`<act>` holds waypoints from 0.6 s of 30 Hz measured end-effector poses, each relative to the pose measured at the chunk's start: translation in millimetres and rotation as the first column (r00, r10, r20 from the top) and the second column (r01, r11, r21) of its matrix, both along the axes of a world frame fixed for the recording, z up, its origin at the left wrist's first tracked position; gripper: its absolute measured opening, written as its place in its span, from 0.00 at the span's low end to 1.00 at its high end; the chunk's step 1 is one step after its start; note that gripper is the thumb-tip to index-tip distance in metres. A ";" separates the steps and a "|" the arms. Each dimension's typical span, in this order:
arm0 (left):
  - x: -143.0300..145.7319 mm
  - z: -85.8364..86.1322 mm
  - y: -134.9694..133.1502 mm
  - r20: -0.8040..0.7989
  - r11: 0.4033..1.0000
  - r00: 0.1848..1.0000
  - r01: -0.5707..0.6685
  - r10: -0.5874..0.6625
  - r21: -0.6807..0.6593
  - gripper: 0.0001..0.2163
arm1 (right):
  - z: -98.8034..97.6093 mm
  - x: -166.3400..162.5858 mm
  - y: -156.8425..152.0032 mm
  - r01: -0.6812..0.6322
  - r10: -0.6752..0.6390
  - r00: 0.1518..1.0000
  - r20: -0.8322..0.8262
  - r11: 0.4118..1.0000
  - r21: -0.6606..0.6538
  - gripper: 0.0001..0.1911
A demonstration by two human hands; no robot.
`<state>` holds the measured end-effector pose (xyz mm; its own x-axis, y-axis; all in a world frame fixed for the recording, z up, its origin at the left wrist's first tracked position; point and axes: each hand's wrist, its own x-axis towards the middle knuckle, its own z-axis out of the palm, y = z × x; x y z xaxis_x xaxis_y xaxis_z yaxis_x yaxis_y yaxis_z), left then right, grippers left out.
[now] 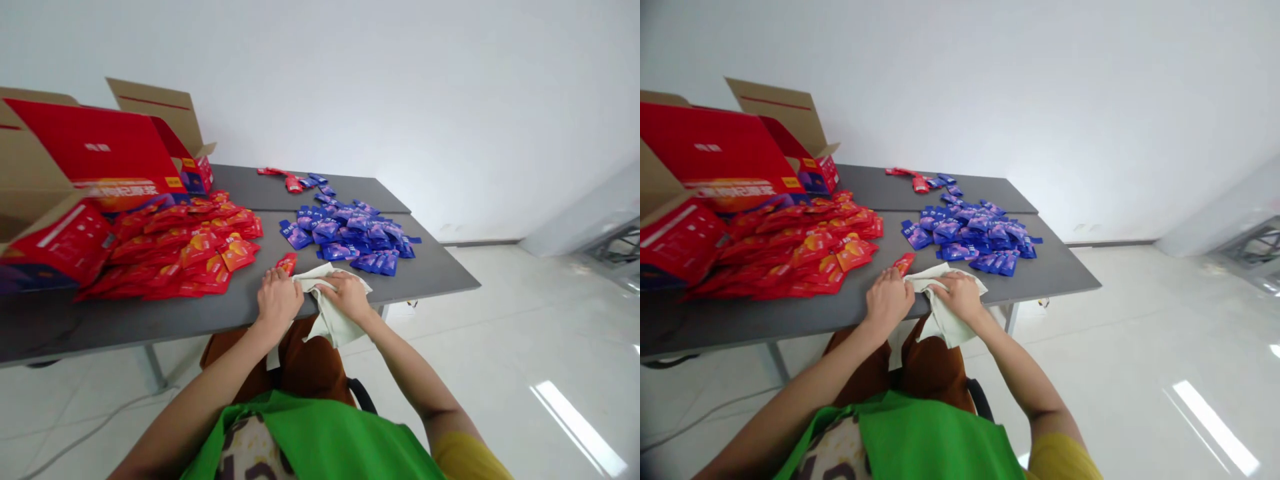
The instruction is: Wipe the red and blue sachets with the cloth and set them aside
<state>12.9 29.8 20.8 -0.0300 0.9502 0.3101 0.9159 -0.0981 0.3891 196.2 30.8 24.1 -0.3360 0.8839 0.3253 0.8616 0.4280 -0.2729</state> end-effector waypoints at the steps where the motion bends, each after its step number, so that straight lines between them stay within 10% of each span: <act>1: -2.2 -0.1 -2.7 0.032 1.000 0.999 0.013 -0.013 0.003 0.24 | -0.1 -2.0 0.1 -0.017 0.017 0.999 -0.041 1.000 -0.007 0.18; 8: -46.5 6.2 0.7 0.526 0.992 0.843 -0.072 0.115 -0.102 0.28 | 4.7 -26.4 6.7 -0.171 0.157 0.974 -0.165 0.983 -0.072 0.20; 14: -80.8 15.9 21.6 0.963 0.886 0.047 0.381 0.265 -0.262 0.14 | 12.6 -65.1 13.1 -0.264 0.250 0.952 -0.175 0.962 -0.063 0.21; 18: -73.4 13.1 23.5 0.921 0.873 -0.169 0.414 0.351 -0.257 0.05 | 9.9 -96.0 15.8 -0.284 0.281 0.959 -0.047 0.956 -0.076 0.24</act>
<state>-60.4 53.3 33.8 0.1216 0.9239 -0.3628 -0.5435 0.3678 0.7545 100.2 46.6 34.0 -0.5654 0.7785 0.2726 0.6978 0.6276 -0.3452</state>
